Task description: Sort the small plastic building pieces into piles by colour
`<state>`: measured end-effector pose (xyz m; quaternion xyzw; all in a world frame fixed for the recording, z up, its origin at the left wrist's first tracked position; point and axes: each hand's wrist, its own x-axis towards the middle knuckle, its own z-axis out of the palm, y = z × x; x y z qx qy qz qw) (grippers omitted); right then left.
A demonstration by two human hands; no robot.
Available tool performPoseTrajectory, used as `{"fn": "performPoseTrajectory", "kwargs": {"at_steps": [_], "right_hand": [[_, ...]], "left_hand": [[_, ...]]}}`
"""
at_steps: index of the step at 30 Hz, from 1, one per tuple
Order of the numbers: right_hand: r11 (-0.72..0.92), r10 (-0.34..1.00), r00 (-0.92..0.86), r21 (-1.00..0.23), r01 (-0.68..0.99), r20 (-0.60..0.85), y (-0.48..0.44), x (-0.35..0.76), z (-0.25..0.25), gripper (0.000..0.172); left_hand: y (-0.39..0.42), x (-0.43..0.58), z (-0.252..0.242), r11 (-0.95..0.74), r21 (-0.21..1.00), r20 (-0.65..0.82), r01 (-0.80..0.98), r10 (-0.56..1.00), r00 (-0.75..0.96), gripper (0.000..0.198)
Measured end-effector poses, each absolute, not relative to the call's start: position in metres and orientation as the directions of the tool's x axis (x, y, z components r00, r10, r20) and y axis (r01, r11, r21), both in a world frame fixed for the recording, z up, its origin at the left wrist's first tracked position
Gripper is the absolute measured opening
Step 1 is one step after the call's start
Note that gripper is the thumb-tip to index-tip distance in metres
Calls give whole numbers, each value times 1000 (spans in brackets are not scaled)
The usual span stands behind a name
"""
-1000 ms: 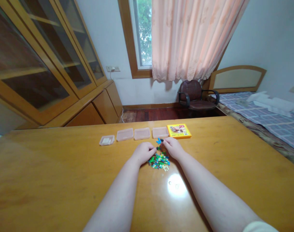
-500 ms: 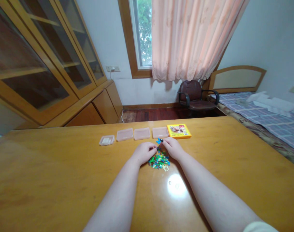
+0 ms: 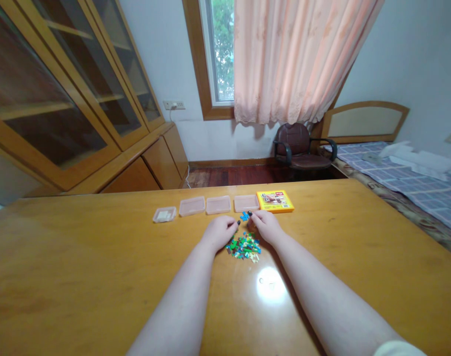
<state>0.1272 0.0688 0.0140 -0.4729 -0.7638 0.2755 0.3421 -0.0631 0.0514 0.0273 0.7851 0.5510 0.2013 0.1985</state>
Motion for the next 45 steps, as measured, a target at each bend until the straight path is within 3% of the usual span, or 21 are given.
{"fn": "performPoseTrajectory", "kwargs": {"at_steps": [6, 13, 24, 31, 36, 41, 45], "right_hand": [[441, 863, -456, -765, 469, 218, 65, 126, 16, 34], [393, 912, -326, -756, 524, 248, 70, 126, 14, 38], [430, 835, -516, -811, 397, 189, 63, 126, 15, 36], [423, 881, -416, -770, 477, 226, 66, 127, 14, 33], [464, 844, -490, -755, 464, 217, 65, 126, 15, 32], [374, 895, -417, -778, 505, 159, 65, 125, 15, 34], [385, 864, -482, -809, 444, 147, 64, 125, 15, 32]], "left_hand": [[51, -63, 29, -299, 573, 84, 763, 948, 308, 35], [53, -64, 25, -277, 586, 62, 761, 952, 299, 35], [52, -64, 28, -241, 592, 22, 769, 959, 284, 37], [53, -64, 25, -246, 589, 33, 769, 959, 282, 36], [53, -63, 27, -252, 596, 34, 763, 957, 290, 35], [53, -62, 28, -217, 608, 10, 764, 964, 267, 36], [53, -62, 28, -217, 611, 6, 762, 963, 269, 35]]}}
